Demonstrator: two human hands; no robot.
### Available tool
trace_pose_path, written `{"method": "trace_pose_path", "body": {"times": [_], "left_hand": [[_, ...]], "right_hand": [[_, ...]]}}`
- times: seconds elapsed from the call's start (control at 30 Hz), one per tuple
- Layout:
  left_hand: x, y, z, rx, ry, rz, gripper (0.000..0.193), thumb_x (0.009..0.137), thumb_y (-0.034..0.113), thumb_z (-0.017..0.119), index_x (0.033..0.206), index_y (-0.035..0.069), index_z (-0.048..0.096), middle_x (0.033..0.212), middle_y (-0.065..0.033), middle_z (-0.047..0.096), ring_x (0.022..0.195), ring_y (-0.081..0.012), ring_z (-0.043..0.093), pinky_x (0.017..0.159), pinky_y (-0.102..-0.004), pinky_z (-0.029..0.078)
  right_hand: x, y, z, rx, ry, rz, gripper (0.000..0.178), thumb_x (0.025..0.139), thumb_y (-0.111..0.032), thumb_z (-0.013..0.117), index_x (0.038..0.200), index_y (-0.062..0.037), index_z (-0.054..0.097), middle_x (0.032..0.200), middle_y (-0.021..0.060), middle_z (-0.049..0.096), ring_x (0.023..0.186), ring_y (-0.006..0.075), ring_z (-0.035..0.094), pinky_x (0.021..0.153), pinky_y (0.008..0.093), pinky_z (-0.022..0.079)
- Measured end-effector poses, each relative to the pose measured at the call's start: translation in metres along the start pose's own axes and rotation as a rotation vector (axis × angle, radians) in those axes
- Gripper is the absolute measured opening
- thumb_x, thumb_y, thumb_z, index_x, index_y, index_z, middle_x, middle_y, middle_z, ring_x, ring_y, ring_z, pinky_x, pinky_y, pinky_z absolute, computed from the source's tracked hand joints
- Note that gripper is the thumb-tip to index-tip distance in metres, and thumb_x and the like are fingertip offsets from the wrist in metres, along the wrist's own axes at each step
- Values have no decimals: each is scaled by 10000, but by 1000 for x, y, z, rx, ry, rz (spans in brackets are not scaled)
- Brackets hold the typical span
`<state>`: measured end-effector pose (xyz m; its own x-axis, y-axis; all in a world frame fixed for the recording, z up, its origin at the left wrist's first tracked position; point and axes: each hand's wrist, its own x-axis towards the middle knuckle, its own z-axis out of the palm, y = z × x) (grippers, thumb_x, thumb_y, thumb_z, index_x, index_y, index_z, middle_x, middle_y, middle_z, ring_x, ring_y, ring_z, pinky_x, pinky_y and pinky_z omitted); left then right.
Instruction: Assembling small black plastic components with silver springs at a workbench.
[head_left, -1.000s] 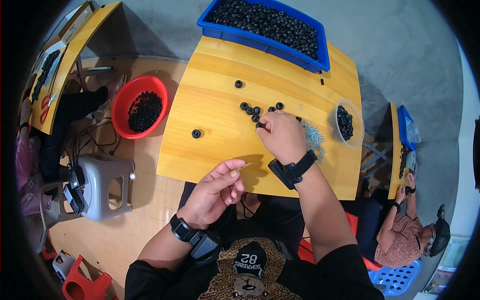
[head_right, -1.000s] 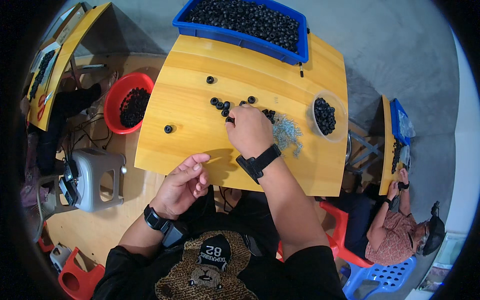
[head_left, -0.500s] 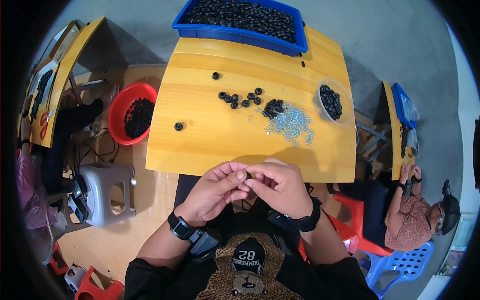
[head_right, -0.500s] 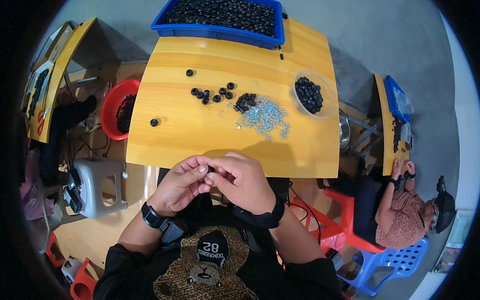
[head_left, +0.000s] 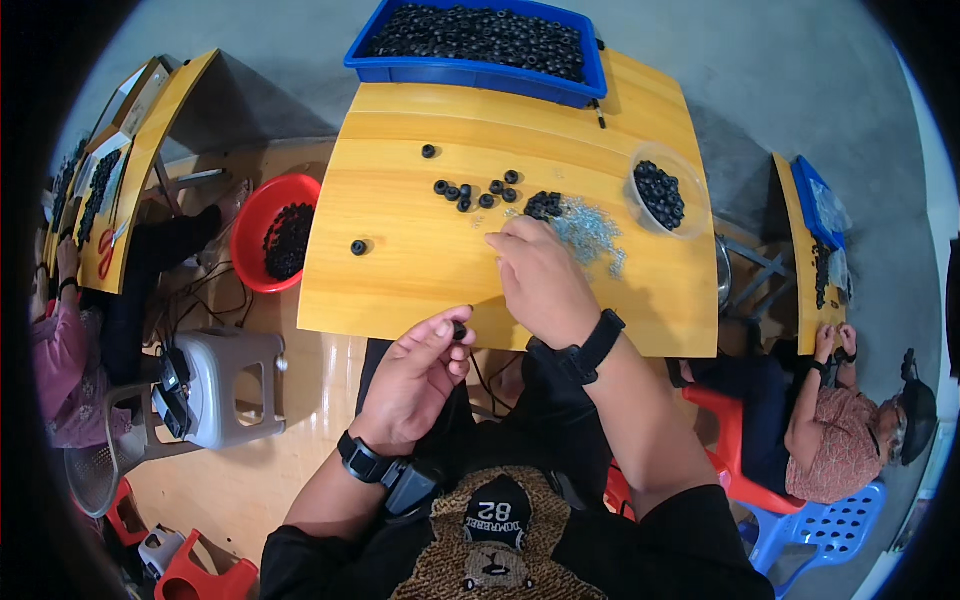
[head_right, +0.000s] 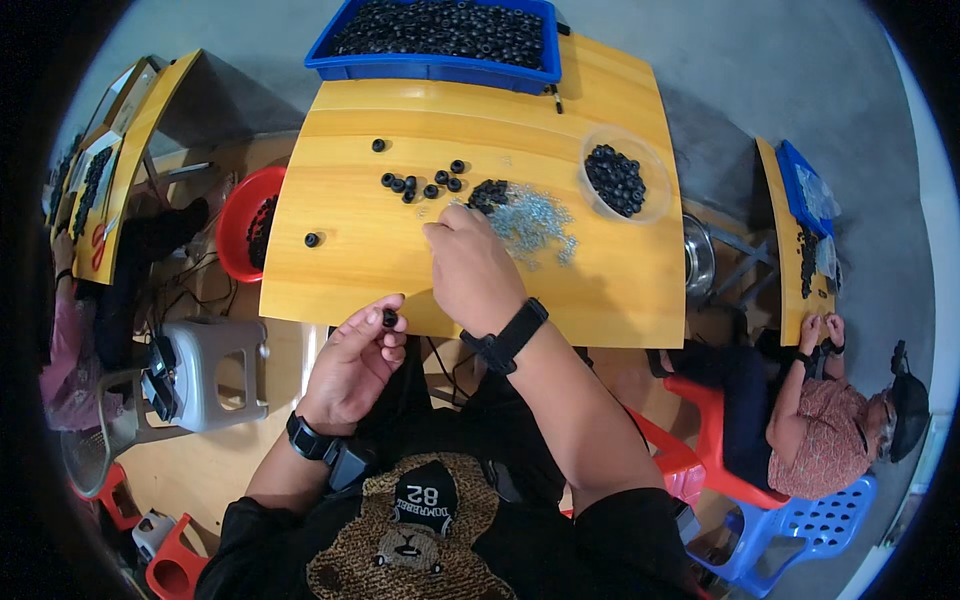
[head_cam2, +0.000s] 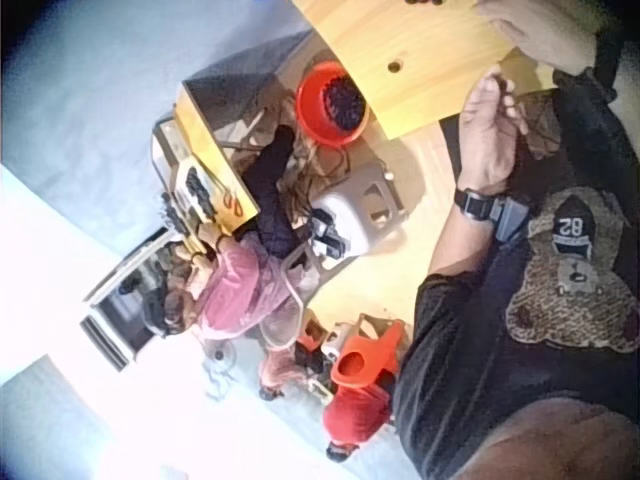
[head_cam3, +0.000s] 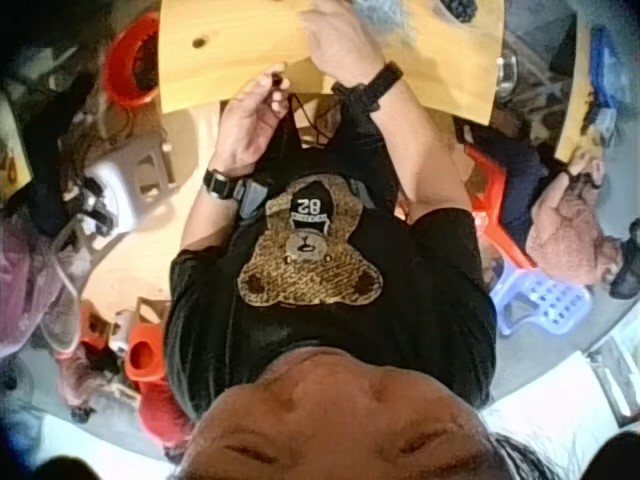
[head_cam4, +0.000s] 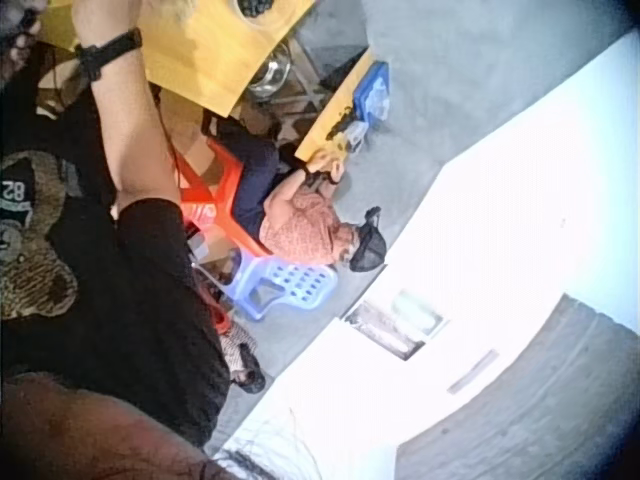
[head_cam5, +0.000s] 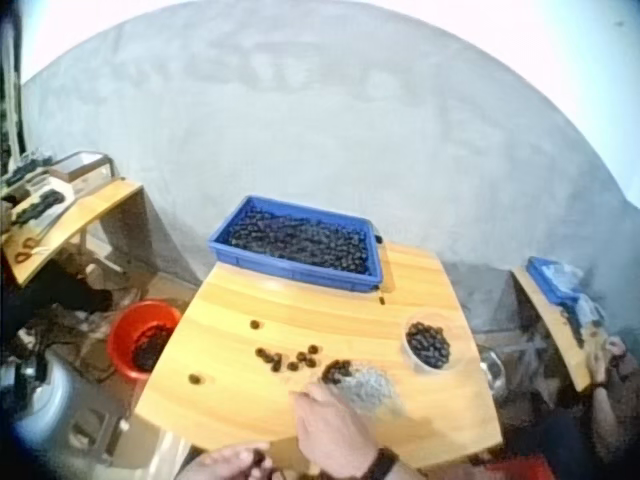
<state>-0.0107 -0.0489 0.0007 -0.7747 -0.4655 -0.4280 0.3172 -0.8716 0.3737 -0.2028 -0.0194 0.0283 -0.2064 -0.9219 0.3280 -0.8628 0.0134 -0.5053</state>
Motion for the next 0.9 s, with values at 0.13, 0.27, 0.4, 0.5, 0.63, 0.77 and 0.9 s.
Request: {"method": "trace_pose_path", "body": {"times": [0.13, 0.27, 0.4, 0.5, 0.63, 0.77, 0.9], "left_hand": [[-3, 20, -11, -139, -6, 78, 289, 942, 124, 536, 1195, -16, 546, 972, -75, 605, 789, -97, 539, 746, -214, 470], [2, 30, -22, -244, -26, 112, 300, 938, 95, 528, 1214, -22, 524, 1013, -99, 602, 821, -111, 551, 769, -218, 482], [5, 32, -26, -257, -34, 95, 307, 939, 83, 517, 1227, -20, 506, 1026, -104, 596, 835, -114, 554, 777, -222, 487], [7, 33, -29, -275, -65, 77, 305, 940, 78, 510, 1230, -17, 499, 1039, -106, 590, 844, -114, 556, 781, -224, 489], [10, 34, -30, -288, -56, 70, 305, 943, 90, 508, 1229, -17, 498, 1041, -115, 586, 843, -123, 552, 766, -224, 492], [11, 33, -29, -265, -34, 73, 308, 944, 105, 511, 1227, -14, 495, 1035, -121, 582, 836, -130, 544, 750, -228, 494], [10, 31, -29, -260, -46, 49, 300, 944, 104, 509, 1225, -3, 499, 1030, -118, 582, 833, -132, 541, 756, -231, 490]], "right_hand": [[17, 4, 11, 23, -181, -56, 250, 756, 61, 512, 987, 56, 606, 993, 171, 571, 953, 352, 537, 841, 396, 450], [26, 6, 23, 9, -201, -61, 274, 740, 68, 495, 996, 65, 593, 1024, 164, 564, 982, 337, 530, 862, 380, 451], [35, 6, 30, -72, -219, -85, 290, 745, 62, 491, 1018, 66, 587, 1038, 160, 566, 1009, 329, 523, 879, 374, 453], [38, 2, 33, -184, -246, -87, 294, 753, 43, 498, 1032, 59, 591, 1042, 153, 566, 1018, 317, 520, 875, 369, 460], [41, -2, 32, -250, -282, -112, 210, 758, 19, 507, 947, 29, 596, 990, 132, 557, 1001, 295, 519, 856, 367, 469], [37, 1, 38, -239, -270, -94, 90, 749, 6, 528, 819, 9, 585, 913, 123, 549, 958, 295, 525, 828, 371, 470], [22, -2, 26, -200, -309, -56, 51, 751, -6, 562, 787, 6, 596, 859, 136, 552, 918, 310, 532, 799, 372, 468]]}}
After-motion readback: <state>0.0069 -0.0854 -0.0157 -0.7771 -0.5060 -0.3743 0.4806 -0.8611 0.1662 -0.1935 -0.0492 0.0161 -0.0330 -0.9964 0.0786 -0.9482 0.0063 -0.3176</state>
